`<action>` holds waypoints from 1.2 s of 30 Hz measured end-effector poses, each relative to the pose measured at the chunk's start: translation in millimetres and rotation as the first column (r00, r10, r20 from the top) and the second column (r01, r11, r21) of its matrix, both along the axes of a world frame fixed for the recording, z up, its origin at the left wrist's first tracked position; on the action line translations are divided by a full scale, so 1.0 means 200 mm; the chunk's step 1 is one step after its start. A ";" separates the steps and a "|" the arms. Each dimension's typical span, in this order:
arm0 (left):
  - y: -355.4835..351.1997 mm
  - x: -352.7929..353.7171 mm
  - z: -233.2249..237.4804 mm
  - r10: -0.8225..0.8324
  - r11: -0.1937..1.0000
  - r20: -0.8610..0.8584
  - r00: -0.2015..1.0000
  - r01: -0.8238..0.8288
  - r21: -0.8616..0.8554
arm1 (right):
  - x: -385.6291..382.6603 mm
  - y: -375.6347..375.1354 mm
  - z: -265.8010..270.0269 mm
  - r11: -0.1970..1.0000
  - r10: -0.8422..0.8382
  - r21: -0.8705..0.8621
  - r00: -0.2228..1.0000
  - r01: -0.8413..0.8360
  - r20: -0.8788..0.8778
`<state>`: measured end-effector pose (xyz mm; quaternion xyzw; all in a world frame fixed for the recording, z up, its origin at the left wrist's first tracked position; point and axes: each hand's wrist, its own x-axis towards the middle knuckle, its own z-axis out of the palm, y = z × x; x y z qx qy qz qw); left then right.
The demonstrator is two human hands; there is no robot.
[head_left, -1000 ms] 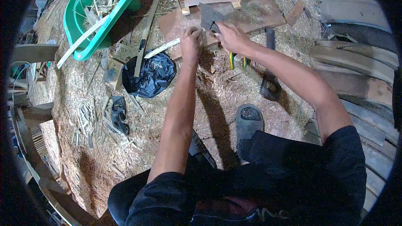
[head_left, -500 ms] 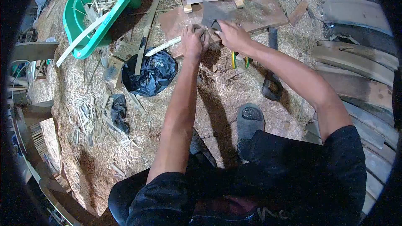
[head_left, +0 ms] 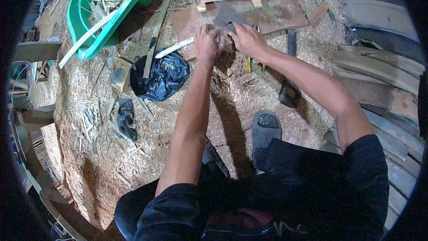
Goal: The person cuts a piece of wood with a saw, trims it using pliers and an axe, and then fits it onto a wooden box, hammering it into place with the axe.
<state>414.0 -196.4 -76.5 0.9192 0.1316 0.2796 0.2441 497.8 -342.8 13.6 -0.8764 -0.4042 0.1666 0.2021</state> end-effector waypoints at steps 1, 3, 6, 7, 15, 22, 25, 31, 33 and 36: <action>0.00 0.00 0.00 -0.005 1.000 0.001 1.000 0.005 0.003 | 0.00 0.00 -0.03 1.000 0.014 -0.004 1.000 -0.014 0.012; 0.00 0.00 0.00 0.016 1.000 -0.013 1.000 -0.016 0.008 | 0.01 -0.01 -0.08 0.999 0.035 -0.009 0.999 -0.035 0.040; -0.01 0.00 0.02 0.017 1.000 -0.003 1.000 -0.017 0.007 | 0.01 -0.01 -0.09 0.994 -0.005 0.108 0.999 0.002 0.032; -0.01 0.00 0.02 0.020 1.000 0.002 1.000 -0.020 0.003 | 0.02 -0.01 -0.10 0.987 -0.013 0.158 0.999 0.004 0.053; -0.01 0.00 0.04 0.012 1.000 -0.025 1.000 -0.011 0.022 | 0.02 -0.01 -0.04 0.999 -0.002 0.045 1.000 0.002 0.000; -0.01 0.00 0.02 -0.001 1.000 -0.099 0.995 -0.001 -0.020 | 0.04 -0.03 -0.14 0.968 0.030 0.239 0.978 -0.080 0.205; -0.01 0.00 0.02 0.017 0.999 0.047 0.999 -0.019 0.036 | 0.03 -0.02 -0.11 0.986 0.007 0.162 0.991 -0.028 0.133; 0.00 0.00 0.01 -0.010 0.999 -0.062 0.998 0.008 -0.032 | 0.03 0.00 -0.02 0.999 0.008 0.033 1.000 -0.009 0.024; 0.00 0.01 -0.01 -0.006 1.000 -0.069 0.998 0.004 -0.022 | 0.02 0.00 0.01 0.991 -0.018 0.133 0.999 0.022 -0.029; 0.00 0.00 -0.03 0.014 1.000 -0.036 0.999 -0.013 0.014 | 0.04 -0.01 -0.03 0.990 0.004 0.143 0.999 -0.008 0.033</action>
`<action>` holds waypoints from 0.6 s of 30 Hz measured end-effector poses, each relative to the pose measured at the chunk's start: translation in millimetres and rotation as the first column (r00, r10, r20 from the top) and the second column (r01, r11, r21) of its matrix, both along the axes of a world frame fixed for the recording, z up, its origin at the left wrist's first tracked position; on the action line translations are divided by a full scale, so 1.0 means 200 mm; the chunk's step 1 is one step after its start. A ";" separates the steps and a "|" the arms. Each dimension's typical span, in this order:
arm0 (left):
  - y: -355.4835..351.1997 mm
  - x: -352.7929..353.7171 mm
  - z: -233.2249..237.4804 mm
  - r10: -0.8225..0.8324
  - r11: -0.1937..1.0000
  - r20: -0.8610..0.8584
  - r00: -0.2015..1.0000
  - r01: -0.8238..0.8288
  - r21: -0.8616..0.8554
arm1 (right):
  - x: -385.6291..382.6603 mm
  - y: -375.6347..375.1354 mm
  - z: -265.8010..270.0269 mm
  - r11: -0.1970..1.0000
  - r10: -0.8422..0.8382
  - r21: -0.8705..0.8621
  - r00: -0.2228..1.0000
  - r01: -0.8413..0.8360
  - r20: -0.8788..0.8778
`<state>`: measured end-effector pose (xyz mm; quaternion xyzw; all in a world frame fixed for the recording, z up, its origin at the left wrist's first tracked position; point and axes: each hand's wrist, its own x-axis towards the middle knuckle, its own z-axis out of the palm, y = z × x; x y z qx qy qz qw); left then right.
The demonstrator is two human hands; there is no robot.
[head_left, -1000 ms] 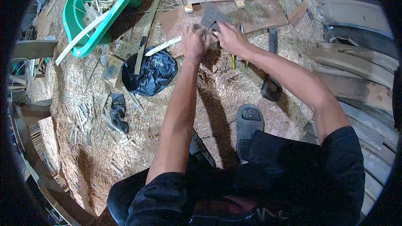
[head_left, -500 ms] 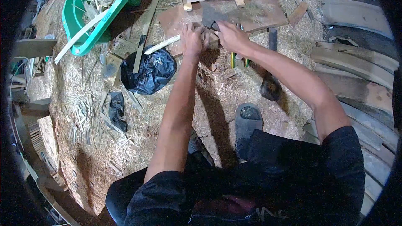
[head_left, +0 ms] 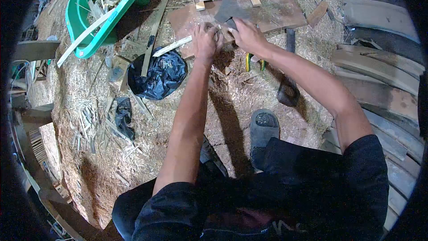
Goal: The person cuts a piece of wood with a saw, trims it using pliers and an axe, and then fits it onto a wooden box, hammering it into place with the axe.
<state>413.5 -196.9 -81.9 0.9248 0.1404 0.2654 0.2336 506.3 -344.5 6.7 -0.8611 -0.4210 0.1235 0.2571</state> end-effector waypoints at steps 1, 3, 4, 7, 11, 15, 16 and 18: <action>0.00 0.01 0.00 0.006 1.000 0.023 1.000 -0.006 0.018 | 0.02 -0.01 -0.04 0.999 0.042 -0.016 0.999 -0.042 -0.002; -0.01 0.01 0.03 0.015 0.999 0.046 0.999 -0.016 0.028 | 0.05 -0.01 -0.06 0.992 0.117 -0.042 0.993 -0.117 -0.008; -0.01 0.01 0.05 0.015 0.999 0.056 0.998 -0.017 0.034 | 0.04 -0.02 -0.04 0.997 0.061 -0.039 0.998 -0.062 -0.023; -0.01 0.00 0.05 0.003 1.000 0.060 0.998 -0.003 -0.008 | 0.01 -0.03 -0.04 0.998 -0.054 -0.029 0.997 0.053 -0.048; 0.00 0.04 0.02 0.016 0.995 0.094 0.995 -0.006 -0.100 | 0.05 -0.04 -0.06 0.995 -0.098 -0.010 0.994 0.098 -0.038; 0.01 0.04 -0.01 0.021 0.986 0.147 0.989 0.003 -0.164 | 0.09 -0.02 -0.05 0.986 -0.131 -0.112 0.987 0.121 -0.090; 0.01 0.04 -0.01 0.029 0.988 0.170 0.985 -0.003 -0.152 | 0.10 -0.02 -0.08 0.989 -0.129 -0.088 0.988 0.122 -0.080; 0.03 0.03 0.00 0.003 0.978 0.115 0.993 0.021 -0.209 | 0.09 -0.03 -0.05 0.986 -0.140 -0.092 0.990 0.139 -0.005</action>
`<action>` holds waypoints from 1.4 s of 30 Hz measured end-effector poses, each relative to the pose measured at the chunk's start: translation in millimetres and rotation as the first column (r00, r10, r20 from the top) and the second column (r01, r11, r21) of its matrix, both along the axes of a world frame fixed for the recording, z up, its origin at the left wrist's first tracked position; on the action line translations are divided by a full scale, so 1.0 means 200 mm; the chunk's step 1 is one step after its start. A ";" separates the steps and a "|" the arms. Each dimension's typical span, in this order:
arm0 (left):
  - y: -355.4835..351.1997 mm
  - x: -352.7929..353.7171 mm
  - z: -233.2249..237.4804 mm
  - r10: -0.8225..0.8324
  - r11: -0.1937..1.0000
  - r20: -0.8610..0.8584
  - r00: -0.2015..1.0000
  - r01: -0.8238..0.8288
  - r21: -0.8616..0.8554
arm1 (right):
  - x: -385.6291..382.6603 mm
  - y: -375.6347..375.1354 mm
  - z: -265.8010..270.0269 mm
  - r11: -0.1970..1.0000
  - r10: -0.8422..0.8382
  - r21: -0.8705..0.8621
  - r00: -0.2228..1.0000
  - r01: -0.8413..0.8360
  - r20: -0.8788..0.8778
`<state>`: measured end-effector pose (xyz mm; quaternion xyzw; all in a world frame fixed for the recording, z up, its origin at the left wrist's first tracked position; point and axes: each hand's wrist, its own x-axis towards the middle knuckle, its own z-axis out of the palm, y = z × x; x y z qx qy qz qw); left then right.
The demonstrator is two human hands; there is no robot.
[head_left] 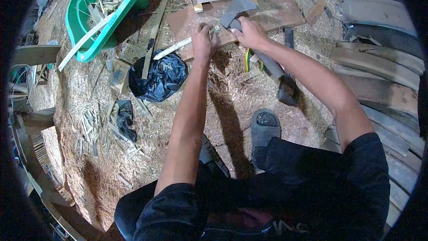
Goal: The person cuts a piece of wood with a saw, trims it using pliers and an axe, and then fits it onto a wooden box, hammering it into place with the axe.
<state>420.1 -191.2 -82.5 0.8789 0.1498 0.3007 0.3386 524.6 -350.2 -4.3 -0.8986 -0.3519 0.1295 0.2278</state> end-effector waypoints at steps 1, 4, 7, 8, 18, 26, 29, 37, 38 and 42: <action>0.00 0.00 0.01 -0.017 0.999 -0.026 1.000 0.016 -0.029 | -0.01 0.00 0.04 1.000 -0.005 -0.008 0.999 0.005 0.037; -0.01 0.00 0.05 0.048 0.998 -0.024 0.999 -0.047 0.034 | 0.06 0.01 -0.02 0.999 0.036 -0.016 0.999 -0.036 0.019; 0.00 -0.01 0.09 0.022 0.997 -0.221 0.975 -0.005 0.078 | 0.10 -0.04 -0.03 0.999 0.030 -0.017 0.996 -0.031 -0.080; 0.01 0.00 0.11 0.014 0.997 -0.245 0.970 0.005 0.076 | 0.09 -0.04 -0.03 1.000 0.031 -0.005 1.000 -0.031 -0.005; 0.03 0.00 0.37 -0.036 0.998 -0.094 0.995 0.031 -0.053 | -0.01 0.13 0.08 0.932 0.132 0.338 0.991 -0.134 0.028; 0.05 -0.03 0.45 -0.091 0.986 -0.201 0.975 0.059 -0.159 | 0.06 0.19 0.09 0.904 0.101 0.389 0.974 -0.176 0.205; 0.01 0.03 0.35 -0.093 0.958 -0.206 0.974 0.031 -0.286 | 0.05 0.19 0.11 0.918 0.029 0.379 0.975 -0.114 0.222; -0.16 0.02 0.45 -0.072 0.926 -0.243 0.967 -0.026 -0.378 | -0.01 0.13 0.11 0.935 -0.002 0.350 0.986 -0.058 0.169; -0.16 0.02 0.45 -0.077 0.926 -0.237 0.968 -0.019 -0.378 | -0.01 0.12 0.12 0.937 0.013 0.341 0.986 -0.069 0.164; -0.15 0.03 0.48 -0.107 0.927 -0.270 0.957 -0.002 -0.374 | 0.08 0.07 0.10 0.950 0.132 0.234 0.944 -0.208 0.303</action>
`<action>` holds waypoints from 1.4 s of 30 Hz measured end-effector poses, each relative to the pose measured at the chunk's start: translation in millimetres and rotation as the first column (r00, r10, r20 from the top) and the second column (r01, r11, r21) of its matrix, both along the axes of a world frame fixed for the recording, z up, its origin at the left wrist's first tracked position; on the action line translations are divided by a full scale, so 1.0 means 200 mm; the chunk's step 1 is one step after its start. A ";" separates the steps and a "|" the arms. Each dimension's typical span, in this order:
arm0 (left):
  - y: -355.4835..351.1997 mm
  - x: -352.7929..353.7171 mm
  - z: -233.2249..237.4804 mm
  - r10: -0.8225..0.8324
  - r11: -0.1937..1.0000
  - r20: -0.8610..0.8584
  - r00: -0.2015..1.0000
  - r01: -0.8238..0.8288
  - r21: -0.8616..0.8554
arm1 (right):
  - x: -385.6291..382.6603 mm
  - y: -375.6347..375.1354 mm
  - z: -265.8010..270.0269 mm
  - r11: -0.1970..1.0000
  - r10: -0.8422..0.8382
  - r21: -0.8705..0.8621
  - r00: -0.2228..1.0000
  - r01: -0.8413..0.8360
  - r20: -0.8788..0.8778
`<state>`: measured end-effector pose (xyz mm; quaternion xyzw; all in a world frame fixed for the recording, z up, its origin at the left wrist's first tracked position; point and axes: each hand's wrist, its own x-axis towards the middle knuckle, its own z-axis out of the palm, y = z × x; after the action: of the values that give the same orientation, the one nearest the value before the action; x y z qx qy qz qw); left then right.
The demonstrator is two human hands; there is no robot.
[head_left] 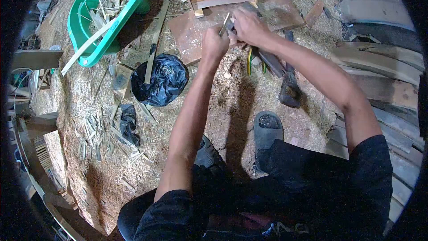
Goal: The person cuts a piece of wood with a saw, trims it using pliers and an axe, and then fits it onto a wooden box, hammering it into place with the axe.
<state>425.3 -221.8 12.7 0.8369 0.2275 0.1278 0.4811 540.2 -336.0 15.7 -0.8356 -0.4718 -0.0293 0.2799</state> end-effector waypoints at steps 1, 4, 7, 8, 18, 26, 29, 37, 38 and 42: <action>0.00 0.00 0.02 -0.013 1.000 -0.026 1.000 0.013 0.001 | 0.04 -0.02 0.03 0.998 0.051 -0.039 0.995 -0.048 0.080; -0.03 0.01 -0.03 0.058 0.998 0.091 0.994 -0.061 0.034 | 0.06 -0.03 0.06 0.996 0.029 -0.081 0.999 -0.032 -0.038; 0.00 -0.03 -0.12 0.012 0.992 -0.016 1.000 -0.014 -0.123 | 0.01 -0.11 0.00 0.980 -0.099 -0.182 0.991 0.081 -0.093; 0.01 -0.04 -0.24 0.030 0.943 -0.038 0.999 -0.041 -0.331 | -0.03 -0.17 -0.04 0.966 -0.140 -0.229 0.987 0.119 -0.075; -0.02 -0.07 -0.32 0.035 0.616 -0.042 0.998 -0.055 -0.786 | -0.04 -0.39 0.00 0.855 -0.091 -0.516 0.993 0.042 -0.071; -0.01 -0.10 -0.27 -0.054 0.489 -0.065 0.996 -0.030 -0.872 | -0.07 -0.49 -0.01 0.912 0.110 -0.407 0.985 -0.047 0.133; -0.01 -0.11 -0.27 -0.082 0.524 -0.074 0.994 -0.020 -0.851 | -0.15 -0.51 -0.05 0.825 -0.136 -0.565 0.974 0.011 -0.181; -0.02 -0.12 -0.33 -0.135 0.663 -0.069 0.988 0.038 -0.748 | -0.20 -0.59 -0.31 0.920 -0.355 -0.274 0.890 0.279 -0.287; 0.00 -0.11 -0.38 -0.148 0.677 -0.066 0.987 0.053 -0.734 | -0.23 -0.60 -0.34 0.897 -0.429 -0.249 0.851 0.364 -0.303; 0.03 -0.10 -0.27 -0.099 0.574 -0.029 0.995 0.033 -0.818 | -0.20 -0.57 -0.29 0.847 -0.489 -0.514 0.579 0.137 -0.652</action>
<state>405.6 -215.2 -41.2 0.5334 0.2463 -0.0392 0.8083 499.6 -450.7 -42.2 -0.8780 -0.1443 0.3746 0.2606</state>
